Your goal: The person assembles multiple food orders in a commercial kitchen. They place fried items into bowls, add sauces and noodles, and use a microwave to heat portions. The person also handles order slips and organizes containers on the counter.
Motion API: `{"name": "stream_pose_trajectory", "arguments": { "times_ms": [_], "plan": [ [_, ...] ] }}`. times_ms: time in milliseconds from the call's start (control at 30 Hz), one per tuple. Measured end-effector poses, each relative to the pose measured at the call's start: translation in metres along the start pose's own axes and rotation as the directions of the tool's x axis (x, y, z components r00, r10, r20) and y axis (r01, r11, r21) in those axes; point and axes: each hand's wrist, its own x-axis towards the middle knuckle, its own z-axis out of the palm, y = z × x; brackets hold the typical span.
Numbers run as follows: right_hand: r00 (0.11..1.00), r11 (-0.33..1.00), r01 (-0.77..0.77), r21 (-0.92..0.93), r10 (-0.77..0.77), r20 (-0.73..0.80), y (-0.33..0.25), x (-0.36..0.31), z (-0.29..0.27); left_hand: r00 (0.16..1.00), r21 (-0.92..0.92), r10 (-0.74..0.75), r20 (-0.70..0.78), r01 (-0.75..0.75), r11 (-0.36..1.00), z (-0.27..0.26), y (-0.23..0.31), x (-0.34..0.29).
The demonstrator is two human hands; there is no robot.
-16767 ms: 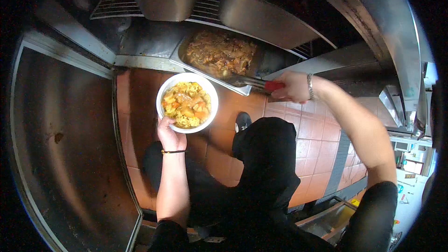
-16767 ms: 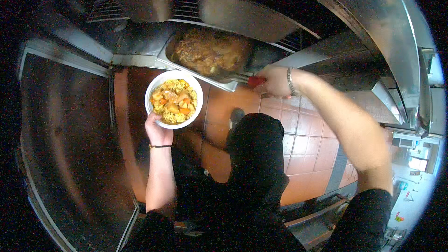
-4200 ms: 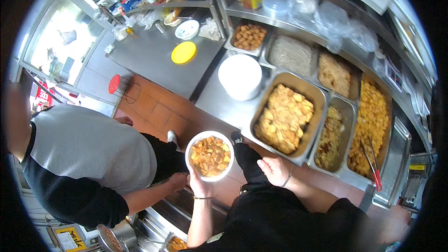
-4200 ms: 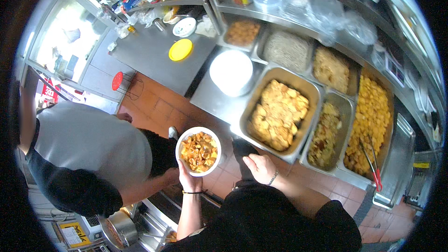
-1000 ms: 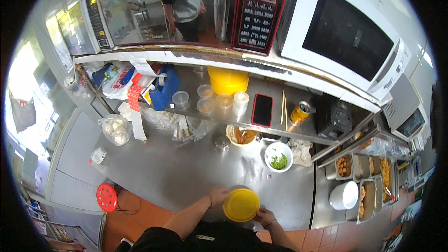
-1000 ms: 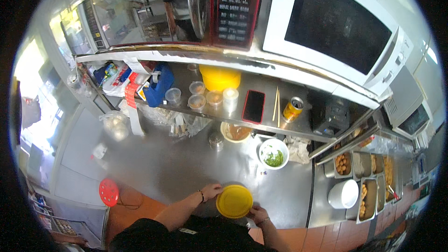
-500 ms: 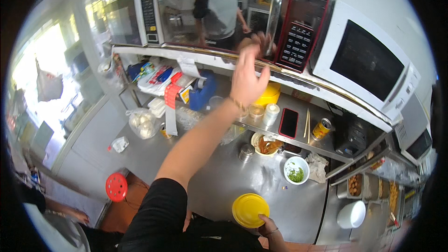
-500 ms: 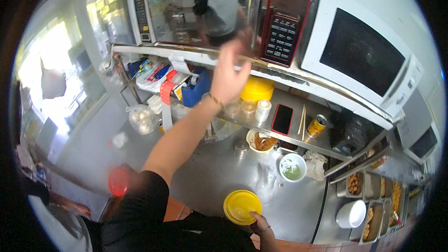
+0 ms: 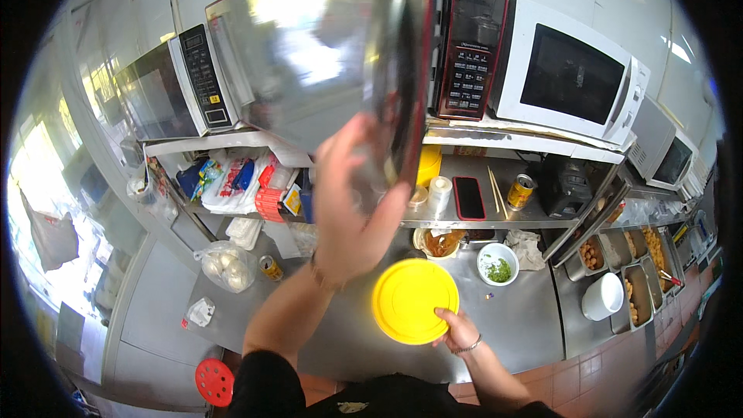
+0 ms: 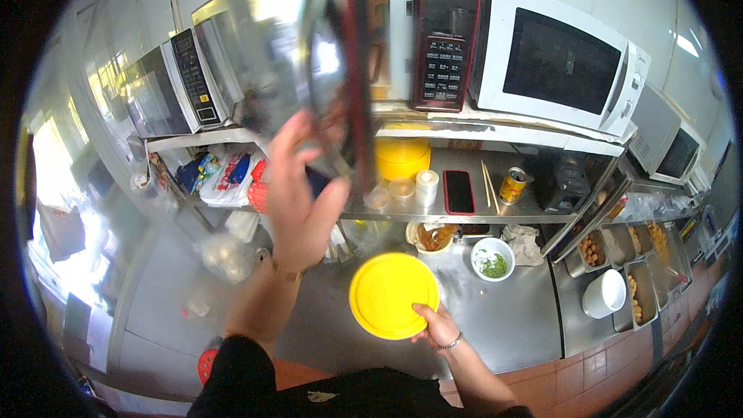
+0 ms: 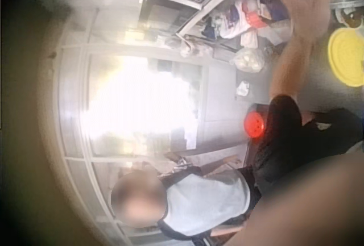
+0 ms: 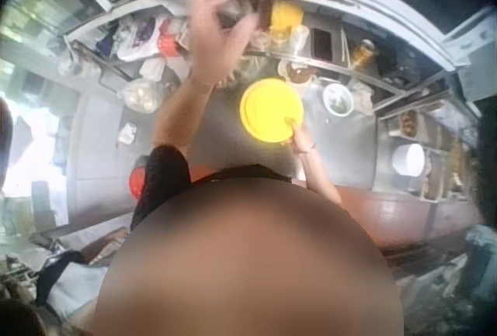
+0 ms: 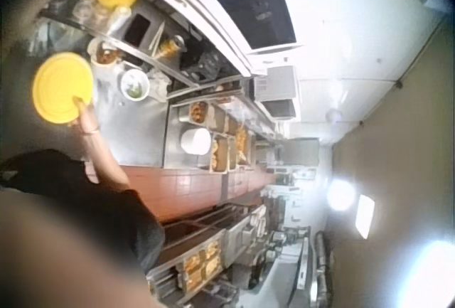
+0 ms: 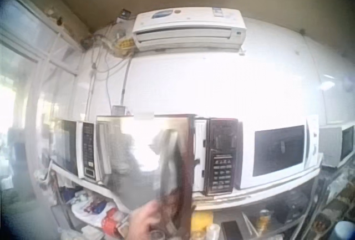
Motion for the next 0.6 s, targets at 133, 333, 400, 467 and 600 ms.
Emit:
{"name": "stream_pose_trajectory", "arguments": {
  "times_ms": [133, 333, 400, 467, 600],
  "plan": [
    [0.959, 0.978, 0.210, 0.011, -0.208, 0.194, -0.083, 0.028, 0.072, 0.980, 0.097, 0.149, -0.135, -0.137, 0.986, -0.073, 0.021, -0.056],
    [0.887, 0.913, 0.292, 0.285, -0.370, 0.276, -0.224, 0.088, 0.196, 0.909, 0.362, 0.062, -0.413, 0.102, 0.926, -0.139, 0.038, -0.095],
    [0.906, 0.912, 0.290, 0.289, -0.359, 0.223, -0.268, 0.119, 0.238, 0.800, 0.249, 0.045, -0.599, 0.132, 0.960, -0.148, 0.033, -0.102],
    [0.924, 0.909, 0.334, 0.248, -0.368, 0.105, -0.305, 0.162, 0.277, 0.814, 0.321, 0.096, -0.573, 0.116, 0.940, -0.155, 0.031, -0.105],
    [0.935, 0.914, 0.340, 0.221, -0.354, 0.030, -0.348, 0.250, 0.327, 0.745, 0.346, 0.069, -0.664, 0.224, 0.911, -0.145, 0.040, -0.101]
  ]
}}
